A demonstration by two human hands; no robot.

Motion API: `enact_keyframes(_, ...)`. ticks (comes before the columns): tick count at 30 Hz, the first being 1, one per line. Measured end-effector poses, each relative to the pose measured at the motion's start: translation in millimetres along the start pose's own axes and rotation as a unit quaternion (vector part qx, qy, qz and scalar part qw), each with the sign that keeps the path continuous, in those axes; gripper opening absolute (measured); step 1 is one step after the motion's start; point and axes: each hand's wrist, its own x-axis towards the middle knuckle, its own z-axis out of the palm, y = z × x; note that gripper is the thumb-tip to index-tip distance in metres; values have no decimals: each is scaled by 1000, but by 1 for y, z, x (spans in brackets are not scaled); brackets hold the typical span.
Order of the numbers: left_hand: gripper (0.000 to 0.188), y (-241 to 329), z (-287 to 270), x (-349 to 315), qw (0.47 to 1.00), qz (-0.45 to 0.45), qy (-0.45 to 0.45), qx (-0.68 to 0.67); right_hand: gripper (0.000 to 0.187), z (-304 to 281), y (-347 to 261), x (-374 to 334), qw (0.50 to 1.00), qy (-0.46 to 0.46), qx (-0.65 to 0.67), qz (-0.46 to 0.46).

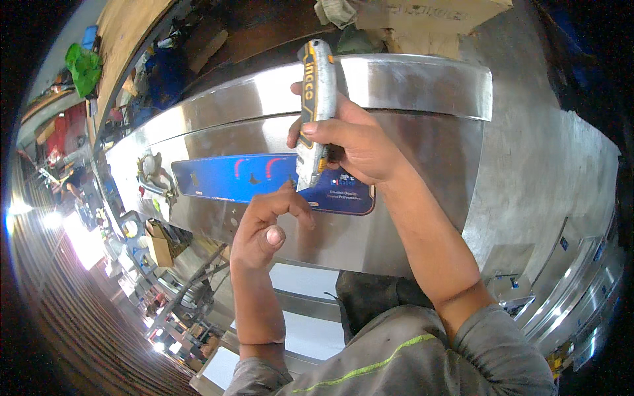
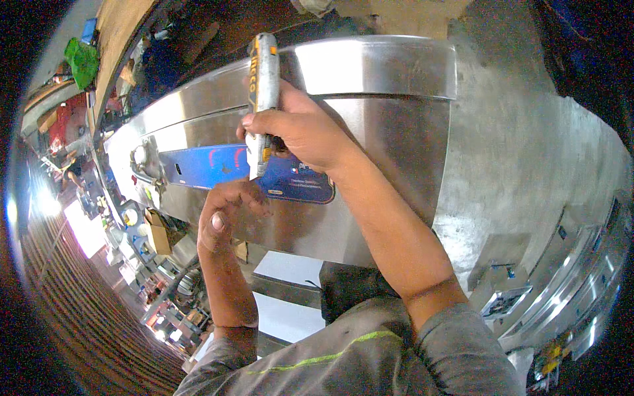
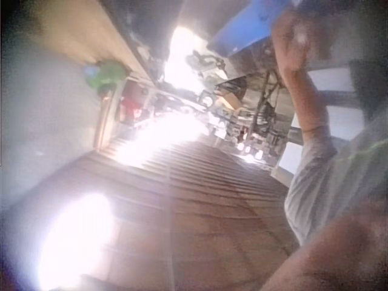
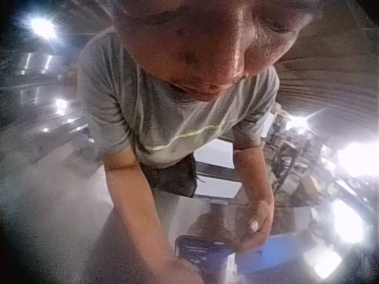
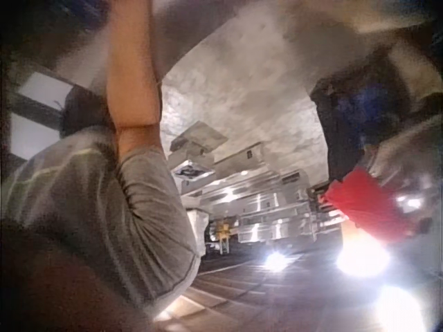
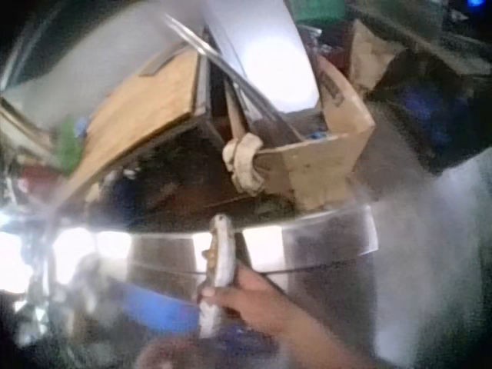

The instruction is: The person positions a blue sticker on a stainless steel panel, uses a yellow template to align it, then uses a utility knife to cut out shapes along the sticker's printed outlines. The person removes the cut pieces and continues trimming the sticker edges.

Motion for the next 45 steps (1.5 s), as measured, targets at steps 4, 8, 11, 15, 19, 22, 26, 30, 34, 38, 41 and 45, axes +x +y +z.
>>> enact_keyframes(4,98,5,5,7,996,-91,9,-24,61,1,2,3,1000,3,-3,-22)
enact_keyframes(8,103,7,9,15,991,-126,37,-38,63,-2,1,1,999,13,-18,-27)
enact_keyframes(11,100,6,8,21,988,-127,56,-62,63,-1,0,2,999,26,-25,-38)
enact_keyframes(15,100,2,5,21,979,-153,97,-88,63,-1,-3,1,999,6,-11,-30)
enact_keyframes(19,97,-2,-3,22,978,-171,113,-45,63,-3,-4,0,999,-4,-7,-46)
enact_keyframes(22,78,-5,-9,27,967,-186,162,-68,64,-6,-4,0,996,-8,-60,-62)
enact_keyframes(26,33,-9,-9,30,971,-150,183,28,67,-6,-3,0,990,-15,-136,-42)
enact_keyframes(30,22,-18,6,24,953,-105,245,145,64,-4,0,-5,948,-30,-316,-33)
enact_keyframes(34,47,-29,26,13,931,-51,332,145,60,-1,5,-5,904,-10,-428,0)
enact_keyframes(38,63,-35,39,6,918,-16,371,136,61,6,6,-7,936,12,-352,-7)
enact_keyframes(41,67,-39,42,5,898,-3,394,196,73,10,8,-5,924,11,-382,5)
enact_keyframes(45,69,-46,41,7,891,7,415,183,81,15,11,-5,918,8,-396,-1)
